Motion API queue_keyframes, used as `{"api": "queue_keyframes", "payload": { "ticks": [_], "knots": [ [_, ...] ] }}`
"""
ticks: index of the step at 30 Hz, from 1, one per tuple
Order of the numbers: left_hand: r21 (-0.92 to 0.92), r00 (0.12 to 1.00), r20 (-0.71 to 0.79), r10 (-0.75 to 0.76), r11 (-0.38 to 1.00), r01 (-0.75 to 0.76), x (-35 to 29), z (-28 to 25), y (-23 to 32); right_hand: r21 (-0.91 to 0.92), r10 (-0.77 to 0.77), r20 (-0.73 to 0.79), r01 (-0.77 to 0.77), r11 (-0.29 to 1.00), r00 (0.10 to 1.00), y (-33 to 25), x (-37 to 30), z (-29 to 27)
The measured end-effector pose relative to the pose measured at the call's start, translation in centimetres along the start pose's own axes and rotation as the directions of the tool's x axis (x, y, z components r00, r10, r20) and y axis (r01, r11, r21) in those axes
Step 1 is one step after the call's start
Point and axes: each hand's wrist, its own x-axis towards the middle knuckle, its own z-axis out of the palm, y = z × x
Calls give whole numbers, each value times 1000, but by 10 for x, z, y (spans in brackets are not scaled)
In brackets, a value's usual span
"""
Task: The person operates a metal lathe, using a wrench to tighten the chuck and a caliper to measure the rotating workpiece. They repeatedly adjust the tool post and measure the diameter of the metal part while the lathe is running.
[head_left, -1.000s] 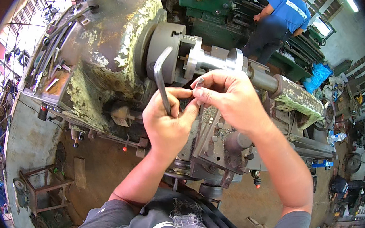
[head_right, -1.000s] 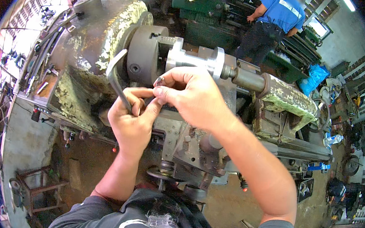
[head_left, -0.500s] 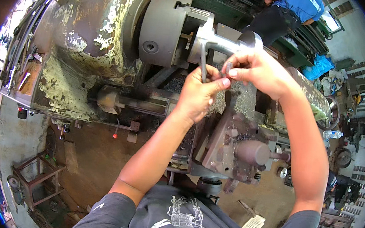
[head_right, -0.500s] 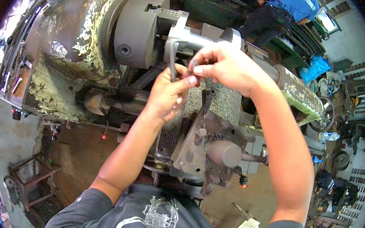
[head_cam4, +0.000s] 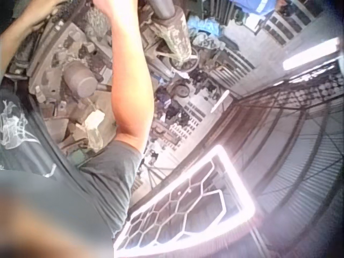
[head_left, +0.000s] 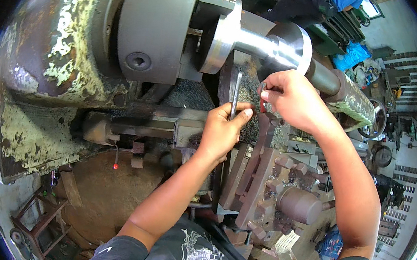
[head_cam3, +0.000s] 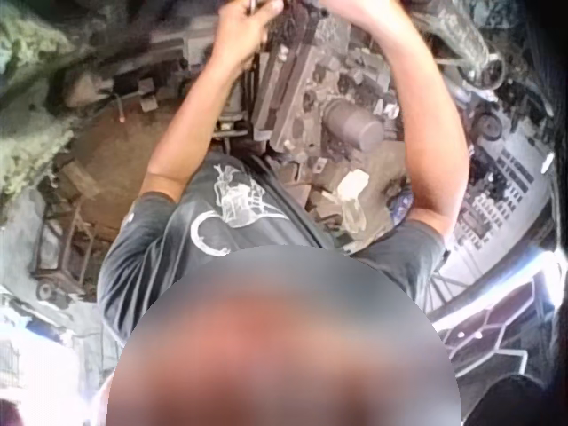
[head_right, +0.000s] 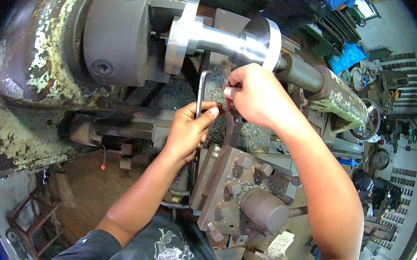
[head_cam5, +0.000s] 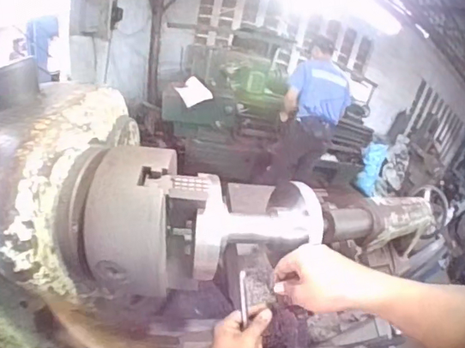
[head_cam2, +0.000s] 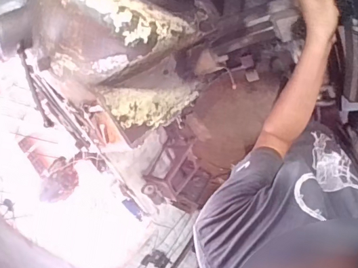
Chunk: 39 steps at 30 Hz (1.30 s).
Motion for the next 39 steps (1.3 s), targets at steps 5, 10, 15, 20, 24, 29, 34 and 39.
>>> {"api": "queue_keyframes", "payload": {
  "ticks": [5,10,15,20,24,29,34,39],
  "knots": [
    [-174,997,71,4,985,8,11,8,7,-138,24,20,-21,990,1000,-9,-1,-1],
    [-236,978,191,-89,962,134,25,5,5,-103,26,13,-25,994,1000,-5,-4,-3],
    [-274,919,360,-158,924,266,38,2,-5,-210,-21,-22,16,977,1000,-1,-6,1],
    [-315,937,339,-83,929,196,49,9,-19,-210,-78,-219,31,977,973,2,-7,14],
    [-343,921,389,-22,924,167,51,9,-25,-218,-83,-198,38,975,977,6,-5,17],
    [-336,935,345,-85,919,207,48,10,-23,-188,-82,-119,59,980,989,3,-6,11],
    [-347,906,405,-119,897,273,49,0,-16,-242,-9,1,8,970,1000,-7,-19,-8],
    [-376,858,491,-149,852,363,48,-8,-15,-328,-171,-70,140,934,983,-9,-37,-38]
  ]
}}
